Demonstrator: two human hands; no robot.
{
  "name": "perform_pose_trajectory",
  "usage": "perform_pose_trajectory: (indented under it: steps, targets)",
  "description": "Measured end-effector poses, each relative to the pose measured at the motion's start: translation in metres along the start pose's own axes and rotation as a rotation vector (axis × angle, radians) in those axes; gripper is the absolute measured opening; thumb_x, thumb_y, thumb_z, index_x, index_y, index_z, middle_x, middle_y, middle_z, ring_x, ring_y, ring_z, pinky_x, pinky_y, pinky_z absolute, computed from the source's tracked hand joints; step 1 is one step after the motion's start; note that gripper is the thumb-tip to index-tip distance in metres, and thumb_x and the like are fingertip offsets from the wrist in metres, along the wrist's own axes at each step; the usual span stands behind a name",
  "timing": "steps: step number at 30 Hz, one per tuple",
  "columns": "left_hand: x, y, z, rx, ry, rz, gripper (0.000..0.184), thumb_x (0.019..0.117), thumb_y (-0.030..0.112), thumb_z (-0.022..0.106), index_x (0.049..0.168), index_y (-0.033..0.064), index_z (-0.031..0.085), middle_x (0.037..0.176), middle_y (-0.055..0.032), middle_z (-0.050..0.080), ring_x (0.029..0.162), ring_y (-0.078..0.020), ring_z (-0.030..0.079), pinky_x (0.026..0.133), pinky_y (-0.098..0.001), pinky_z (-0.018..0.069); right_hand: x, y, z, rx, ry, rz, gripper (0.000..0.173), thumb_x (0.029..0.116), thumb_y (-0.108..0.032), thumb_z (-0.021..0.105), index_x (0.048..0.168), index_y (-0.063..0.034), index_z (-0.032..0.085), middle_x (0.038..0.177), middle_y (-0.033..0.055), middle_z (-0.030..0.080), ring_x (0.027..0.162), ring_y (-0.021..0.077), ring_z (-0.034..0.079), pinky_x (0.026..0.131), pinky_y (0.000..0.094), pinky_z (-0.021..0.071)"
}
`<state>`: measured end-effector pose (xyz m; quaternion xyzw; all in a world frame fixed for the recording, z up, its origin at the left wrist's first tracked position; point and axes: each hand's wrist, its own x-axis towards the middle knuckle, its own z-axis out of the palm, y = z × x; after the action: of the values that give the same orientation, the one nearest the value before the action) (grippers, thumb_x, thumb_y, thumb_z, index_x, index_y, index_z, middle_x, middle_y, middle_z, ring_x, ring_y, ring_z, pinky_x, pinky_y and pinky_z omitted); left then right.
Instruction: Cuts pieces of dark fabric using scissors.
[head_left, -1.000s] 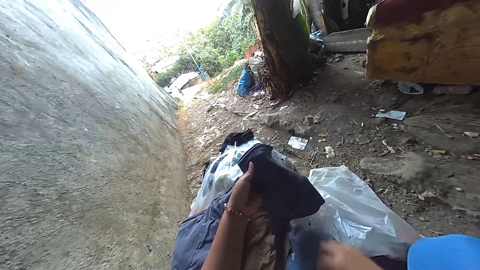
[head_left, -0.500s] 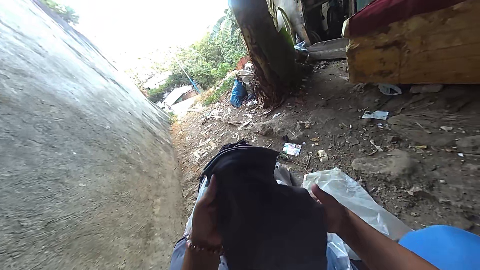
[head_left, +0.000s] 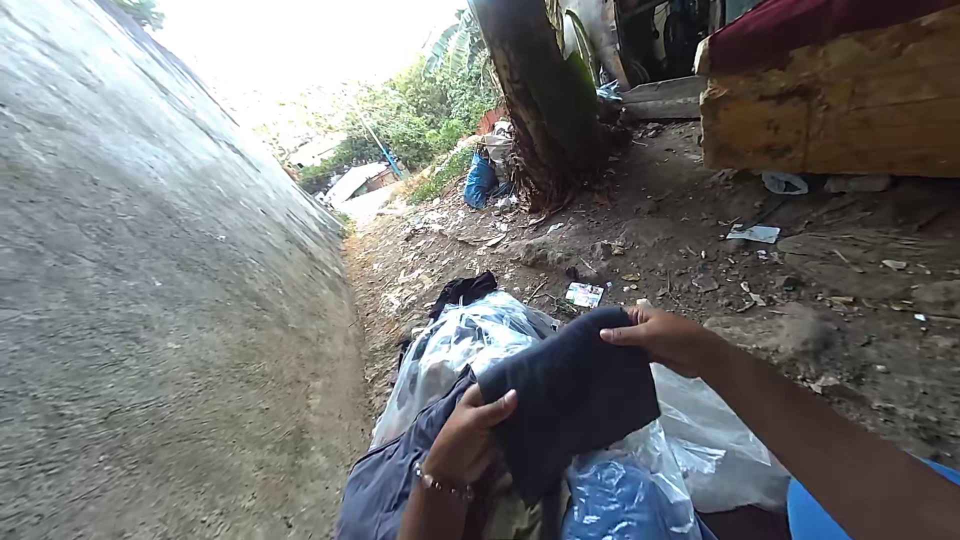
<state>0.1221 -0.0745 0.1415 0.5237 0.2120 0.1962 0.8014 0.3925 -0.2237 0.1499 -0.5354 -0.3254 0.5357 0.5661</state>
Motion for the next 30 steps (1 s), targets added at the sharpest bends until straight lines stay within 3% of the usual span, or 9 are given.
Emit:
perform_pose_trajectory:
  steps: [3, 7, 9, 11, 14, 16, 19, 23, 30]
  targets:
    - [0.011, 0.023, 0.014, 0.096, 0.130, 0.057, 0.025, 0.0976, 0.002, 0.057, 0.122, -0.0024, 0.055, 0.102, -0.0151, 0.073, 0.092, -0.0231, 0.074, 0.084, -0.0421, 0.0625, 0.003, -0.025, 0.008, -0.120, 0.188, -0.066, 0.020, 0.1000, -0.008, 0.064, 0.119, -0.0011, 0.062, 0.095, 0.0077, 0.072, 0.083, 0.0139, 0.070, 0.077, 0.0322, 0.0595]
    - [0.024, 0.043, 0.028, 0.125, 0.314, 0.178, 0.045, 0.1032, 0.003, 0.051, 0.146, 0.0012, 0.038, 0.111, -0.0179, 0.069, 0.095, -0.0236, 0.072, 0.083, -0.0408, 0.0621, 0.018, -0.041, 0.021, -0.154, 0.451, -0.150, 0.062, 0.0941, -0.013, 0.074, 0.144, -0.0030, 0.038, 0.096, 0.0177, 0.068, 0.080, 0.0227, 0.066, 0.076, 0.0417, 0.0556]
    - [0.028, 0.048, 0.026, 0.156, 0.332, 0.259, 0.074, 0.1014, 0.003, 0.054, 0.162, 0.0126, 0.012, 0.121, -0.0189, 0.065, 0.100, -0.0245, 0.071, 0.086, -0.0412, 0.0610, 0.019, -0.043, 0.027, -0.080, 0.411, -0.266, 0.067, 0.0959, -0.011, 0.071, 0.151, -0.0127, 0.034, 0.092, 0.0149, 0.070, 0.076, 0.0200, 0.069, 0.074, 0.0393, 0.0581]
    - [0.031, 0.054, 0.027, 0.163, 0.346, 0.335, 0.087, 0.0986, 0.000, 0.058, 0.164, 0.0209, 0.005, 0.117, -0.0163, 0.068, 0.094, -0.0226, 0.072, 0.082, -0.0391, 0.0622, 0.015, -0.046, 0.027, -0.075, 0.242, -0.383, 0.059, 0.0971, -0.005, 0.066, 0.150, -0.0134, 0.042, 0.096, 0.0120, 0.073, 0.080, 0.0176, 0.072, 0.077, 0.0370, 0.0611]
    - [0.029, 0.064, 0.024, 0.206, 0.326, 0.420, 0.080, 0.0950, 0.000, 0.062, 0.161, 0.0204, 0.021, 0.106, -0.0109, 0.073, 0.086, -0.0184, 0.074, 0.077, -0.0354, 0.0632, 0.015, -0.052, 0.023, -0.177, 0.184, -0.481, 0.023, 0.0946, 0.003, 0.066, 0.117, -0.0019, 0.069, 0.097, 0.0063, 0.072, 0.082, 0.0095, 0.068, 0.076, 0.0278, 0.0589]
    - [0.028, 0.070, 0.023, 0.261, 0.324, 0.464, 0.064, 0.0963, 0.003, 0.063, 0.155, 0.0158, 0.040, 0.102, -0.0089, 0.074, 0.083, -0.0158, 0.073, 0.074, -0.0331, 0.0628, 0.014, -0.059, 0.023, -0.173, 0.235, -0.509, 0.015, 0.0945, 0.003, 0.066, 0.106, -0.0008, 0.074, 0.091, 0.0026, 0.074, 0.079, 0.0049, 0.068, 0.074, 0.0235, 0.0582]
    - [0.025, 0.078, 0.029, 0.331, 0.360, 0.499, 0.037, 0.0988, 0.005, 0.062, 0.135, 0.0081, 0.064, 0.100, -0.0066, 0.074, 0.082, -0.0122, 0.071, 0.072, -0.0297, 0.0612, 0.012, -0.069, 0.023, -0.167, 0.214, -0.502, 0.024, 0.0949, 0.003, 0.065, 0.118, 0.0013, 0.071, 0.100, 0.0061, 0.073, 0.085, 0.0063, 0.069, 0.079, 0.0244, 0.0584]
    - [0.023, 0.083, 0.028, 0.341, 0.340, 0.565, 0.033, 0.0972, 0.002, 0.063, 0.130, 0.0055, 0.067, 0.102, -0.0053, 0.075, 0.085, -0.0114, 0.072, 0.075, -0.0289, 0.0614, 0.008, -0.080, 0.023, -0.225, 0.164, -0.496, 0.043, 0.0915, 0.007, 0.066, 0.134, 0.0030, 0.062, 0.110, 0.0108, 0.072, 0.091, 0.0095, 0.070, 0.083, 0.0267, 0.0589]
    - [0.013, 0.090, 0.026, 0.457, 0.266, 0.599, 0.051, 0.0862, -0.012, 0.064, 0.135, 0.0020, 0.062, 0.109, -0.0026, 0.075, 0.093, -0.0086, 0.072, 0.084, -0.0262, 0.0603, 0.010, -0.080, 0.017, -0.187, 0.169, -0.575, 0.040, 0.0859, 0.013, 0.067, 0.124, 0.0018, 0.069, 0.107, 0.0086, 0.073, 0.090, 0.0087, 0.070, 0.081, 0.0256, 0.0598]
